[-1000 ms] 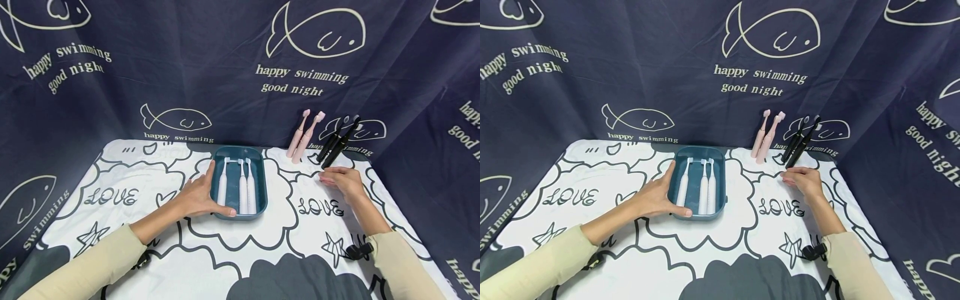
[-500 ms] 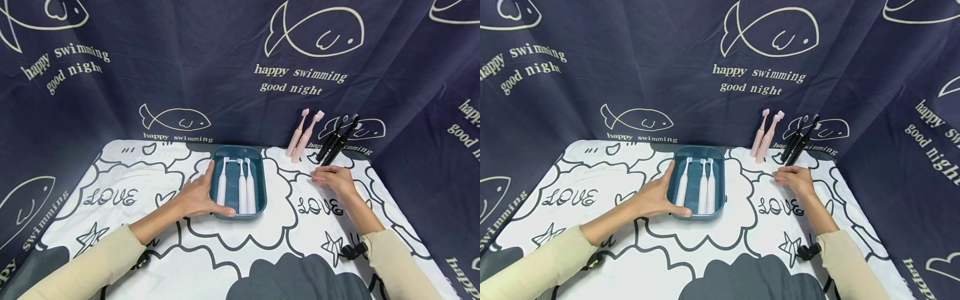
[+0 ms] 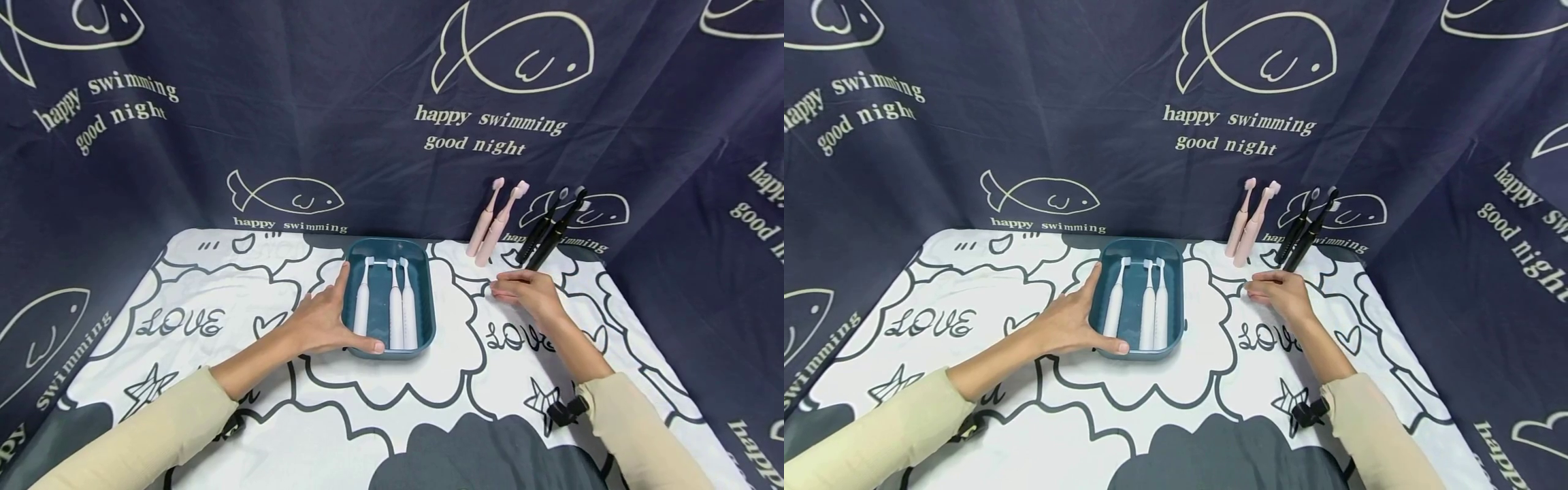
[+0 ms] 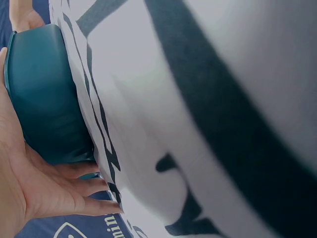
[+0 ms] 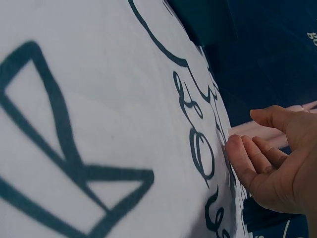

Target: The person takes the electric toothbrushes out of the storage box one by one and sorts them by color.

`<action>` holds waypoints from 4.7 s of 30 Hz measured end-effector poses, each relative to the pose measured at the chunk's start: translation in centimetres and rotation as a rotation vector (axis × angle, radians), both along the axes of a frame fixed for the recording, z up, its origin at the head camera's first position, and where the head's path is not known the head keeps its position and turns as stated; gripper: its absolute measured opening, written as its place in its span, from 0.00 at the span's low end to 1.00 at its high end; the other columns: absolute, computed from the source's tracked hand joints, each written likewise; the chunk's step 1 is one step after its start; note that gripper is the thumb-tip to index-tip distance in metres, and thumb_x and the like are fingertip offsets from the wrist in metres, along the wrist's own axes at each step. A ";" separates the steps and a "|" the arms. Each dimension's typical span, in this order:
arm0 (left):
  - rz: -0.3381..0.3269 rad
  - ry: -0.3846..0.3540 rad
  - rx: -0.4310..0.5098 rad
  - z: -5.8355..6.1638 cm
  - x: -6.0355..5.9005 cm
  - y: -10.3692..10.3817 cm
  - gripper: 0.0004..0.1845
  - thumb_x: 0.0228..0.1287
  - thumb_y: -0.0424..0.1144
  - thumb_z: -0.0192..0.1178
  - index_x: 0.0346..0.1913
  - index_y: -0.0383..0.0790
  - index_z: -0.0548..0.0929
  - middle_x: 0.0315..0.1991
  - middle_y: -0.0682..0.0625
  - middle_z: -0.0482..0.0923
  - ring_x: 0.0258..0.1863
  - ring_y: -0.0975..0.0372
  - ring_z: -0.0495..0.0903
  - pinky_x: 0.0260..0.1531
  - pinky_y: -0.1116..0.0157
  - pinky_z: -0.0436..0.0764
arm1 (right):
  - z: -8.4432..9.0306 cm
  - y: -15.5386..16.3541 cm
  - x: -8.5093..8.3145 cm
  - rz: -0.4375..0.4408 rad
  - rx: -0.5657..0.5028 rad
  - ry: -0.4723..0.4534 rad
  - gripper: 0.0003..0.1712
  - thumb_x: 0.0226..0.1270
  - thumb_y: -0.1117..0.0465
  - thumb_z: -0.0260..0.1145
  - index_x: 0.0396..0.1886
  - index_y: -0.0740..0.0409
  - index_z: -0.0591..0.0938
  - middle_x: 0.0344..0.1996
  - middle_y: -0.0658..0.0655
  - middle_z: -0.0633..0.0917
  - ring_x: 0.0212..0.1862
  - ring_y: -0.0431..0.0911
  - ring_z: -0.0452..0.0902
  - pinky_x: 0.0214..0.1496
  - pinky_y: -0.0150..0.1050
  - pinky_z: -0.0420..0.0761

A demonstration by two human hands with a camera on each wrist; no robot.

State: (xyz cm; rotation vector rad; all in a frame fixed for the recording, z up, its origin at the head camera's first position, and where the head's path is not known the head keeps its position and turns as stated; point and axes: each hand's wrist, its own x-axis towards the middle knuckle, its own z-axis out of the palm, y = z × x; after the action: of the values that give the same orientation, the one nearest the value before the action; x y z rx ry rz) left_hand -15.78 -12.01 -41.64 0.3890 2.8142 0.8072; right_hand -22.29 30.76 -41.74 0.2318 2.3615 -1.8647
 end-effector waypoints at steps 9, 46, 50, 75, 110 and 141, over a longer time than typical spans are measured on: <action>0.001 -0.001 -0.003 0.0 0.0 0.1 0.95 0.36 0.88 0.79 0.94 0.47 0.30 0.85 0.30 0.68 0.82 0.36 0.73 0.83 0.29 0.64 | 0.1 -1.3 0.3 0.038 -0.002 0.026 0.30 0.78 0.68 0.74 0.71 0.83 0.78 0.33 0.40 0.93 0.40 0.33 0.94 0.54 0.34 0.92; -0.001 -0.010 0.001 0.0 0.0 -0.1 0.95 0.37 0.88 0.78 0.94 0.48 0.29 0.87 0.30 0.64 0.84 0.36 0.71 0.83 0.29 0.64 | 0.9 -7.3 1.2 0.187 -0.085 0.068 0.26 0.79 0.69 0.71 0.67 0.84 0.79 0.44 0.53 0.96 0.45 0.33 0.93 0.56 0.33 0.92; 0.000 -0.010 -0.002 0.0 0.0 0.0 0.95 0.37 0.88 0.78 0.94 0.48 0.29 0.87 0.30 0.65 0.84 0.36 0.71 0.83 0.29 0.64 | 1.2 -7.9 1.3 0.192 -0.112 0.081 0.24 0.79 0.70 0.70 0.66 0.84 0.80 0.44 0.52 0.95 0.45 0.34 0.93 0.56 0.33 0.92; 0.009 -0.011 0.011 -0.2 0.1 0.1 0.95 0.35 0.88 0.78 0.95 0.49 0.30 0.88 0.32 0.64 0.82 0.36 0.73 0.78 0.32 0.74 | 1.9 -10.7 1.1 0.172 -0.140 0.153 0.21 0.76 0.70 0.72 0.61 0.82 0.83 0.34 0.43 0.93 0.40 0.34 0.92 0.51 0.31 0.92; 0.007 -0.027 0.004 0.0 0.1 -0.1 0.94 0.38 0.89 0.77 0.94 0.46 0.30 0.87 0.31 0.65 0.81 0.35 0.74 0.74 0.34 0.79 | 1.4 -15.0 1.1 0.227 0.503 0.247 0.17 0.71 0.58 0.80 0.55 0.60 0.95 0.33 0.55 0.84 0.36 0.48 0.79 0.39 0.40 0.78; -0.001 -0.007 0.023 -0.3 0.0 0.0 0.94 0.38 0.89 0.77 0.94 0.48 0.28 0.88 0.32 0.64 0.82 0.36 0.73 0.77 0.33 0.75 | -7.7 -15.3 -4.1 0.303 0.909 0.397 0.30 0.64 0.41 0.81 0.09 0.47 0.80 0.31 0.56 0.79 0.42 0.54 0.75 0.45 0.50 0.83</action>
State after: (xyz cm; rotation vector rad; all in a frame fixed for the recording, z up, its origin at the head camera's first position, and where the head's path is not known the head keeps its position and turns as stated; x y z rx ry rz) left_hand -15.77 -11.97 -41.92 0.3901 2.8002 0.8397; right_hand -26.44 15.49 -49.46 -0.4403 3.1218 -0.6506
